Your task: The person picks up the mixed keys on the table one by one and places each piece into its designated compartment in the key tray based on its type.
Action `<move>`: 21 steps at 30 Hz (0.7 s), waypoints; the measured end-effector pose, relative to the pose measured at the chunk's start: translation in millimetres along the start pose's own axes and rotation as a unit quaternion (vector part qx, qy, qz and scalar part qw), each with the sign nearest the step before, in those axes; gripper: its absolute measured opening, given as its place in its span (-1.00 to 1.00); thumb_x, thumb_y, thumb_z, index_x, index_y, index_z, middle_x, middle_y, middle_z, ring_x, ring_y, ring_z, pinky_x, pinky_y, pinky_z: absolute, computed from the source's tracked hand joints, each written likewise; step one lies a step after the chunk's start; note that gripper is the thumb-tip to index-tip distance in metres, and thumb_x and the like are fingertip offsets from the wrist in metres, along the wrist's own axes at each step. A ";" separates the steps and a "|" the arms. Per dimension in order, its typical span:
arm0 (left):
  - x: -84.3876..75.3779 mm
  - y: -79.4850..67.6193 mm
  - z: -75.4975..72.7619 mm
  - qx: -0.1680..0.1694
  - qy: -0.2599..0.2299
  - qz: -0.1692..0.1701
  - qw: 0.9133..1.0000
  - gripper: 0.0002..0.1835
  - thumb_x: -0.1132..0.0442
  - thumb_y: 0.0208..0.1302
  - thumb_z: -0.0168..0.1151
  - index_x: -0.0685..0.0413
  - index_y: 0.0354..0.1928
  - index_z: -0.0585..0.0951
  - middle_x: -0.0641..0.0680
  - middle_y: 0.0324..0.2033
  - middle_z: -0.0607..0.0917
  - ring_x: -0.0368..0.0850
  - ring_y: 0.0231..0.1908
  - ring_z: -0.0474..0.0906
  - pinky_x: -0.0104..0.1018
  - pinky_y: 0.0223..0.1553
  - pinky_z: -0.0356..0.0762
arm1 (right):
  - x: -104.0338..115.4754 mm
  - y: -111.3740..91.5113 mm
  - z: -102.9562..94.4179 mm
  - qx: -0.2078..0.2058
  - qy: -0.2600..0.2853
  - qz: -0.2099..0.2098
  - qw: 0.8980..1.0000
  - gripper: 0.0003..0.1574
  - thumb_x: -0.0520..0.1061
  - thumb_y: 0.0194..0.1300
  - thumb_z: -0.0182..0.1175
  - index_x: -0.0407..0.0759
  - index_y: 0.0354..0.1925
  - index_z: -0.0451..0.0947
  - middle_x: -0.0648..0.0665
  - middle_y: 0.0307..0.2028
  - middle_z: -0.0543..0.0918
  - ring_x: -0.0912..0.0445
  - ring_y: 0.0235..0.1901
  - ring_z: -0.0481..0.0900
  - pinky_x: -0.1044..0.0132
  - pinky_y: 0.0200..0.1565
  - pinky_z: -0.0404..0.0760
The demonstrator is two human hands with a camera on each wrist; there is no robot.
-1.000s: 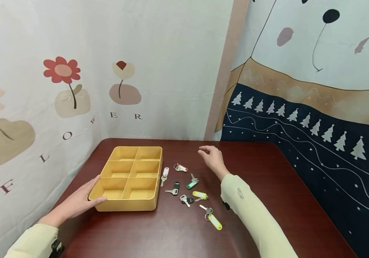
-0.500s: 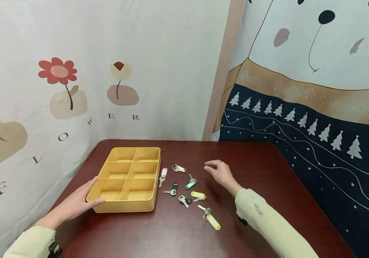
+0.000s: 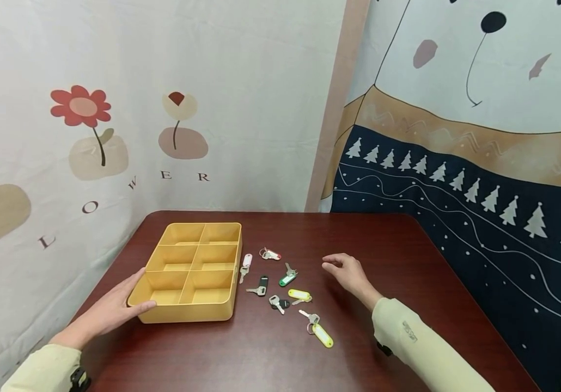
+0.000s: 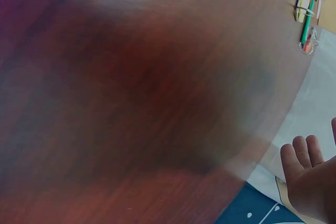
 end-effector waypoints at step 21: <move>-1.2 -0.1 -0.8 0.003 0.000 -0.001 1.000 0.11 -0.23 0.24 0.30 0.37 0.52 0.01 0.48 0.41 0.17 0.46 0.37 0.09 0.37 0.24 0.15 | 8.7 -62.2 23.5 0.067 0.015 -0.080 0.994 -0.80 -0.10 0.25 0.39 -0.14 -0.16 0.76 -0.12 -0.05 0.70 -0.10 0.03 0.61 0.14 0.02 0.59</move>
Point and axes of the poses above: each hand's wrist, its own y-axis towards the middle knuckle, its own z-axis out of the palm, x = y × z, the point moved 7 cm from there along y, towards the middle knuckle
